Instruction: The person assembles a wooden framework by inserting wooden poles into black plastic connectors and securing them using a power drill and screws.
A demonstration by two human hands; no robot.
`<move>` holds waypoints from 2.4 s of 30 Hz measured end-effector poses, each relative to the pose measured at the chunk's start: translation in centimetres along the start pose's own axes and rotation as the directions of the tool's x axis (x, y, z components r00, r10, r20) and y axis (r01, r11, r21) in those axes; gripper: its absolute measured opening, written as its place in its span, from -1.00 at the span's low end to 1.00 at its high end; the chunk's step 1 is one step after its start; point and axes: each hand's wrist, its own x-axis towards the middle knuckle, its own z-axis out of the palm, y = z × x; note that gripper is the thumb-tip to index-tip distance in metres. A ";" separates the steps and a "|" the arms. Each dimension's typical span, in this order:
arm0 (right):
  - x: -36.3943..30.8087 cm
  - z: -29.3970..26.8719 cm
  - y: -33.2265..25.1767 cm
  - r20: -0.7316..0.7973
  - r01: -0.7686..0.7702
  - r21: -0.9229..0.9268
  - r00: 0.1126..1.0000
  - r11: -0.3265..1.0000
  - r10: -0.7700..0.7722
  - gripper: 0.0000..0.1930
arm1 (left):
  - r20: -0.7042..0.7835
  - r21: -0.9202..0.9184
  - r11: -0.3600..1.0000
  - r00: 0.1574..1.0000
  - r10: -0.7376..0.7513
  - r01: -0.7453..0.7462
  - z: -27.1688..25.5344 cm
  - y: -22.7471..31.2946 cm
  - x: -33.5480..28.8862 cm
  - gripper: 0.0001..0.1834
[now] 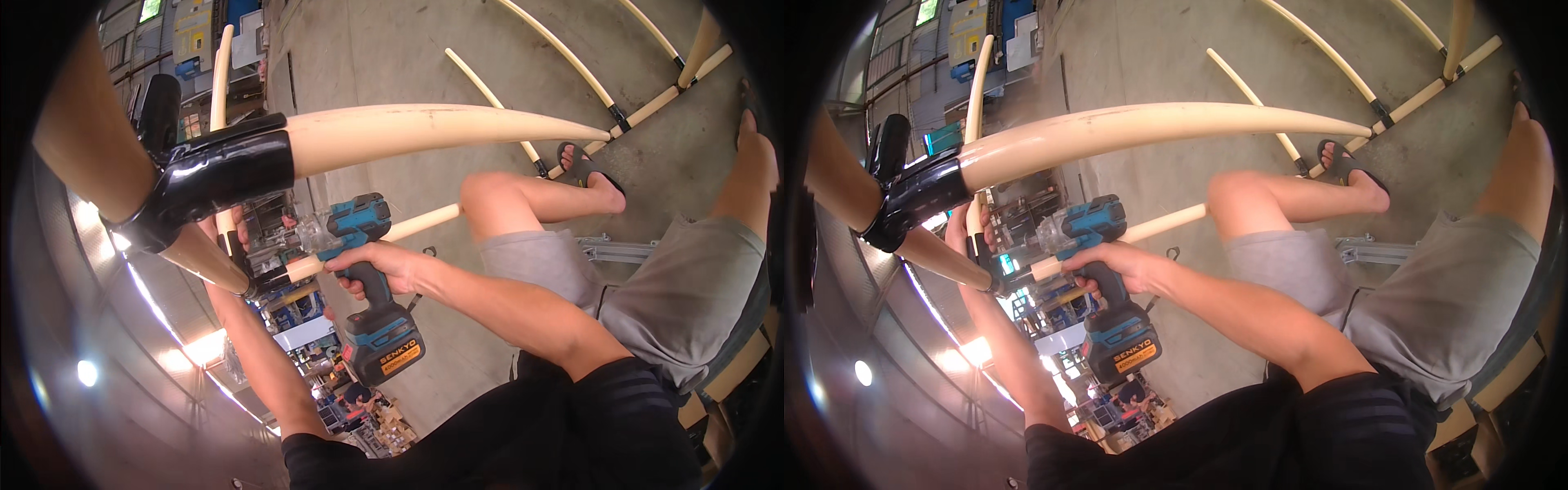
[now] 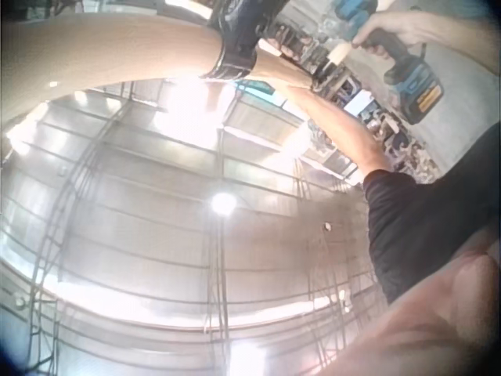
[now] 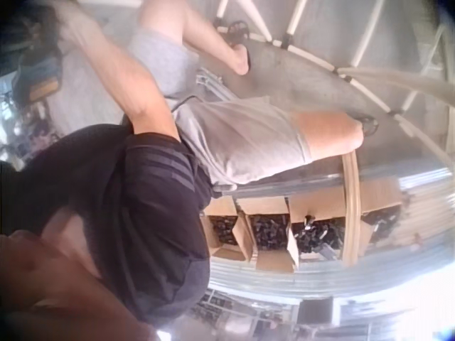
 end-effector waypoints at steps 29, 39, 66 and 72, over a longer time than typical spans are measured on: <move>0.2 -0.4 0.5 -0.007 -0.002 0.001 1.000 1.000 0.002 -0.76 | 0.069 -0.169 0.981 0.994 -0.086 0.096 -0.8 -3.1 1.2 -0.66; 0.2 -0.1 0.3 0.001 -0.070 0.024 0.998 0.997 0.070 -0.75 | -0.132 -0.048 0.999 0.991 -0.018 0.011 0.1 -2.3 0.8 -0.73; 0.5 -0.5 -0.8 0.028 -0.156 -0.026 0.987 0.987 0.157 -0.75 | 0.040 -0.358 0.922 0.989 -0.142 0.147 0.3 0.9 -1.6 -0.60; 0.7 -0.7 -0.6 0.091 -0.167 0.001 0.982 0.986 0.166 -0.75 | 0.017 -0.372 0.921 0.993 -0.118 0.115 0.5 0.2 -1.6 -0.63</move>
